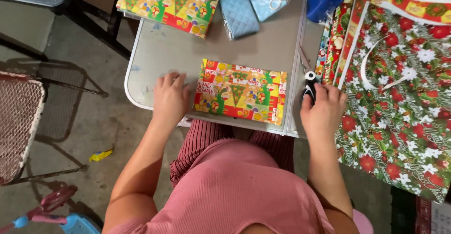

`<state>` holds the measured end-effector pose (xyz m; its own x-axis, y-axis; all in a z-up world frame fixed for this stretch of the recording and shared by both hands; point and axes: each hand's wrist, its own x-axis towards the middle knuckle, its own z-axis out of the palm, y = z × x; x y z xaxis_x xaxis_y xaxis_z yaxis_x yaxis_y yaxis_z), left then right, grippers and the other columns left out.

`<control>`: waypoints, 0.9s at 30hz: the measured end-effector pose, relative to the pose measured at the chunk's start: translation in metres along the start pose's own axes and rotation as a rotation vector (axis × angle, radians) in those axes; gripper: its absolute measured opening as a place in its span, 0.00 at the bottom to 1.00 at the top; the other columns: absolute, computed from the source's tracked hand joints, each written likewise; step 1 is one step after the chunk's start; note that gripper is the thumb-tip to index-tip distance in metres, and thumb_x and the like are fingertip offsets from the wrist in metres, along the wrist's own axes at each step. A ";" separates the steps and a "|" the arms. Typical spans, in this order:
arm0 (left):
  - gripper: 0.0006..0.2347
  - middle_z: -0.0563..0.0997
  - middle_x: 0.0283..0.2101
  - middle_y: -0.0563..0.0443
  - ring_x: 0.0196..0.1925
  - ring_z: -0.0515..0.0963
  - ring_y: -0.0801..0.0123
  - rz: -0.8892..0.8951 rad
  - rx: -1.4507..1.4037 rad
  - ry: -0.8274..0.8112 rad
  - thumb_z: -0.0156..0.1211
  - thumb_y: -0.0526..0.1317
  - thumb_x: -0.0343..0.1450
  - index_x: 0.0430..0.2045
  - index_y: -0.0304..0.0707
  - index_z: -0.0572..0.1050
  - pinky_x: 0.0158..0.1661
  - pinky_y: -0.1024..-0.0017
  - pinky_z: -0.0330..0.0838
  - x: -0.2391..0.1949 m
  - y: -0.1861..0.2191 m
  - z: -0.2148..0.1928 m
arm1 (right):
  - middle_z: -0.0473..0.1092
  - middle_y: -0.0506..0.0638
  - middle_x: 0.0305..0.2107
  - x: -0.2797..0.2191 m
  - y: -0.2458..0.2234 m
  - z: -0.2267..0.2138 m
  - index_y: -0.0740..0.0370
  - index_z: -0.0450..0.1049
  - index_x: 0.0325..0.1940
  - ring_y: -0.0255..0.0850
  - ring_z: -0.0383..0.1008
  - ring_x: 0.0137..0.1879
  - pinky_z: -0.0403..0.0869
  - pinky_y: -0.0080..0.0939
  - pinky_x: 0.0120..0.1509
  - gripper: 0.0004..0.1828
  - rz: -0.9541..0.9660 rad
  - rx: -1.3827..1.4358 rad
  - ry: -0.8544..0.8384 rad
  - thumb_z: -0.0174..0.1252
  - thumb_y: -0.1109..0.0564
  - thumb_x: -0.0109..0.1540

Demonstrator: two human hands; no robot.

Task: Wrapping books in decorative paper by cutting the paper to size and folding it around the books.

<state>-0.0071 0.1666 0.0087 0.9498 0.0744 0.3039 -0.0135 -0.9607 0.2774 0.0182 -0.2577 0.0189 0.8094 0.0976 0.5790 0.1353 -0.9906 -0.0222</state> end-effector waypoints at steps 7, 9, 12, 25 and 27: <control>0.14 0.76 0.46 0.50 0.49 0.76 0.54 -0.008 -0.005 0.011 0.68 0.41 0.67 0.45 0.40 0.82 0.49 0.63 0.70 0.029 -0.026 0.067 | 0.72 0.60 0.47 0.006 -0.066 -0.008 0.61 0.75 0.61 0.61 0.72 0.54 0.73 0.57 0.56 0.29 -0.013 0.443 -0.225 0.69 0.49 0.58; 0.07 0.80 0.38 0.50 0.43 0.78 0.55 0.119 0.108 0.048 0.62 0.33 0.67 0.35 0.41 0.84 0.46 0.68 0.72 0.028 -0.059 0.088 | 0.69 0.65 0.51 0.007 -0.071 -0.006 0.63 0.72 0.65 0.65 0.69 0.57 0.72 0.60 0.58 0.35 0.033 0.492 -0.305 0.71 0.50 0.56; 0.06 0.78 0.39 0.52 0.43 0.81 0.56 -0.101 -0.180 0.090 0.64 0.36 0.67 0.35 0.46 0.82 0.47 0.65 0.76 0.011 -0.072 0.056 | 0.68 0.66 0.52 0.017 -0.078 -0.022 0.64 0.70 0.67 0.66 0.68 0.59 0.71 0.61 0.60 0.35 0.080 0.515 -0.372 0.70 0.50 0.58; 0.05 0.78 0.41 0.53 0.42 0.81 0.64 -0.183 0.120 0.377 0.67 0.32 0.70 0.38 0.40 0.83 0.44 0.73 0.77 -0.083 -0.131 -0.003 | 0.67 0.63 0.53 0.011 -0.072 -0.017 0.62 0.71 0.66 0.63 0.67 0.62 0.69 0.59 0.63 0.33 0.097 0.562 -0.355 0.70 0.48 0.60; 0.10 0.78 0.42 0.36 0.44 0.82 0.43 -0.146 -0.220 0.329 0.65 0.24 0.71 0.46 0.22 0.83 0.45 0.63 0.79 -0.082 -0.110 -0.028 | 0.66 0.66 0.55 0.017 -0.077 -0.024 0.62 0.69 0.68 0.63 0.65 0.64 0.69 0.57 0.63 0.34 0.170 0.591 -0.427 0.70 0.53 0.60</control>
<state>-0.0921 0.2733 -0.0208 0.7967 0.3214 0.5118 0.0135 -0.8561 0.5166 0.0077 -0.1817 0.0495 0.9818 0.0959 0.1641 0.1753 -0.7905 -0.5868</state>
